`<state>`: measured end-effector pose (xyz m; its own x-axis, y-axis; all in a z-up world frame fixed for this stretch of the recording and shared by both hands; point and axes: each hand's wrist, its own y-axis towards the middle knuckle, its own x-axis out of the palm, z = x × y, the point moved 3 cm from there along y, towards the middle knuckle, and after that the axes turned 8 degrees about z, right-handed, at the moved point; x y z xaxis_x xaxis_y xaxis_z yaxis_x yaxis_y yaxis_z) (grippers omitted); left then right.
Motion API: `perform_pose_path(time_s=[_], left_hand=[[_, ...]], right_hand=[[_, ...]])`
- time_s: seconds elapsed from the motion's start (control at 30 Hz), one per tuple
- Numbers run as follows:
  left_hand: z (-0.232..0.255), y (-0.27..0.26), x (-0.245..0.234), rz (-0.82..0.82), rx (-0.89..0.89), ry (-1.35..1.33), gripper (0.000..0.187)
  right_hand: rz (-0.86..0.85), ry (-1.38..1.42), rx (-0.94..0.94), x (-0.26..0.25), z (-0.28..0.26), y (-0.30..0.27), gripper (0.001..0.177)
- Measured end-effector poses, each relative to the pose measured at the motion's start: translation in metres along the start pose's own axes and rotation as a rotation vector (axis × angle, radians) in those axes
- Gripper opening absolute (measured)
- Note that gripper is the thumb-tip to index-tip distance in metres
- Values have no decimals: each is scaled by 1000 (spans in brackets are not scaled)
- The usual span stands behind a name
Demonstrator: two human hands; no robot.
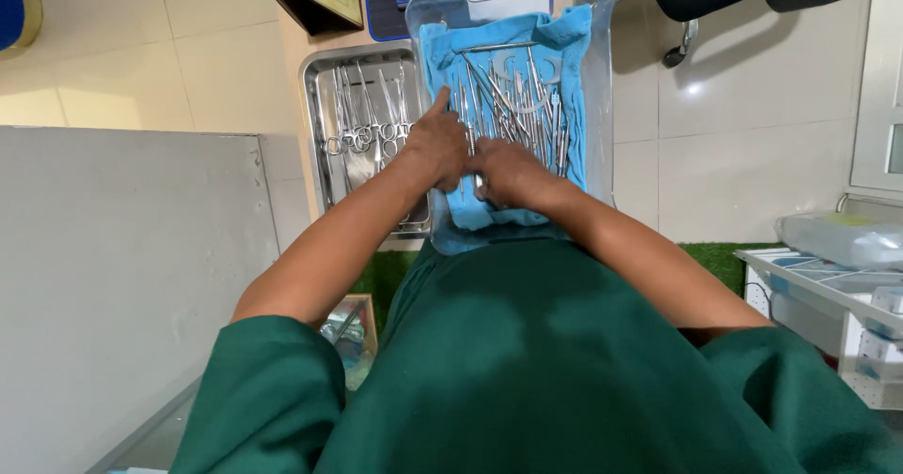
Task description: The person sorts various surgical instruments from a blue cloth-lined container into a metal tray. They handle items such as scissors, forceps, and probes, arranging them neatly. The person then places the filled tray into a sterilization cabinet and returns to continue sorting the remaining instruments.
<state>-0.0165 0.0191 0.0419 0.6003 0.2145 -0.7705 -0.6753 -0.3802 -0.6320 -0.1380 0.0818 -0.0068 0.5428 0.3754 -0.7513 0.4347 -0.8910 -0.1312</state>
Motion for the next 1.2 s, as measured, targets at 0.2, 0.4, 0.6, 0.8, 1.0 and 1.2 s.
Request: perform_pose_path(time_s=[0.2,0.4,0.6,0.8,1.0,1.2], left_hand=[[4,15,34,76,-31,36,38],[10,19,39,104,-52,-23,27],[26,29,64,143,-53,-51,26],[35,28,63,198,-72,-71,28],[34,27,54,142,-125,-99,28],[44,0,24,-125,-28,-62,32]], right_hand=[[-204,-184,-119,-8,-35,-5,29],[-86,-265,-309,0,-21,-16,51],[-193,-446,-199,-20,-29,-20,32],[-148,-382,-96,-28,-7,-26,47],[-203,-214,-29,-29,-35,-38,31],[-159,-249,-111,1,-23,-49,34]])
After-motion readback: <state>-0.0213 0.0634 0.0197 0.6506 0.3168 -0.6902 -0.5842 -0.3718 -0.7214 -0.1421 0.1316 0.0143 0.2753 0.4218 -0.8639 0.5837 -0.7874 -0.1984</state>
